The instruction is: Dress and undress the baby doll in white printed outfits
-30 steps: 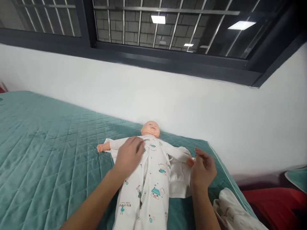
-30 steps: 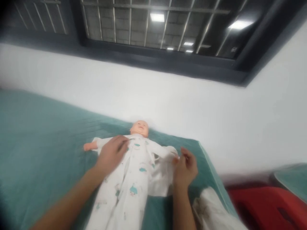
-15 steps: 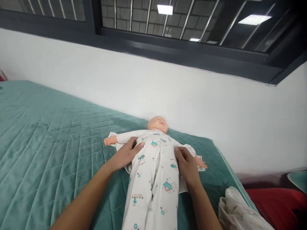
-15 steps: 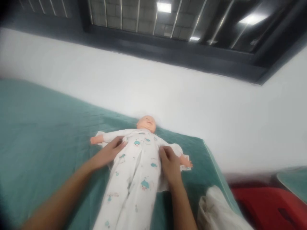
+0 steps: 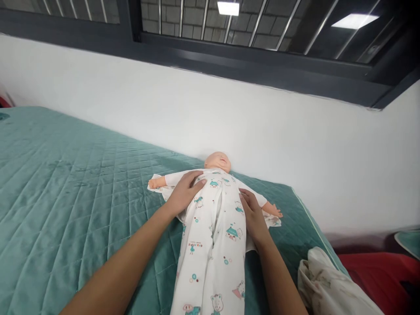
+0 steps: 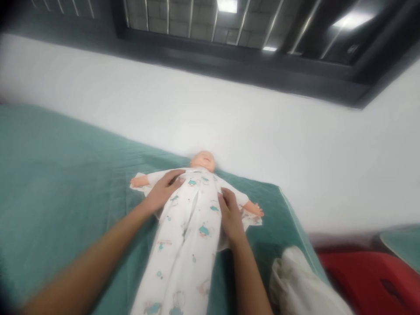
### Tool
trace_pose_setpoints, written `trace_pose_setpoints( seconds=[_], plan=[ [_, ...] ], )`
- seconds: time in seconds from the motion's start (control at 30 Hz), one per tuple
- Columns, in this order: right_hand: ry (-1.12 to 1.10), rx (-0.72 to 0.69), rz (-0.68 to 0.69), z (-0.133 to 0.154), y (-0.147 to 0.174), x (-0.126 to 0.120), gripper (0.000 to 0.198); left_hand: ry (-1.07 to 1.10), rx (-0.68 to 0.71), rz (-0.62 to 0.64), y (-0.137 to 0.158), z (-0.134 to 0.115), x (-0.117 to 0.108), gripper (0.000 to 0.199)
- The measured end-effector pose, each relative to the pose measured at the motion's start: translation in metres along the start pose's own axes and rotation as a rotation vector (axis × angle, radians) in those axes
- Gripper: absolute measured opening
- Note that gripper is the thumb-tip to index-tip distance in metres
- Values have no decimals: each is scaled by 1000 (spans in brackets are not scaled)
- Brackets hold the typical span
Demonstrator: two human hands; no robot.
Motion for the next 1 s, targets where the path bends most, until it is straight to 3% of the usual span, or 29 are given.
trace_pose_setpoints(
  seconds=[0.13,0.23,0.4,0.57,0.83,1.0],
  plan=[
    [-61,72,57,5,4,4,54,72,-81,206,2,-4,0,64],
    [-140,83,90,6,5,7,56,120,-108,255,5,-6,-3,67],
    [-199,117,100,5,6,8,55,147,-90,204,6,-4,0,64],
    [-135,98,119,9,10,7,50,37,-43,128,10,-6,4,60],
    [59,6,39,5,4,1,33,-290,293,36,21,-29,7,5],
    [257,-55,-21,5,-2,-4,26,-599,389,-14,27,-27,9,4]
  ],
)
Point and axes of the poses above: each hand's wrist, its own y-axis away from the middle knuckle, its own x-axis out of the palm, z = x × y, the point moved 5 cm from there along -y, towards the middle knuckle, and after that the axes turned 9 degrees about -z, right-handed, at the moved point
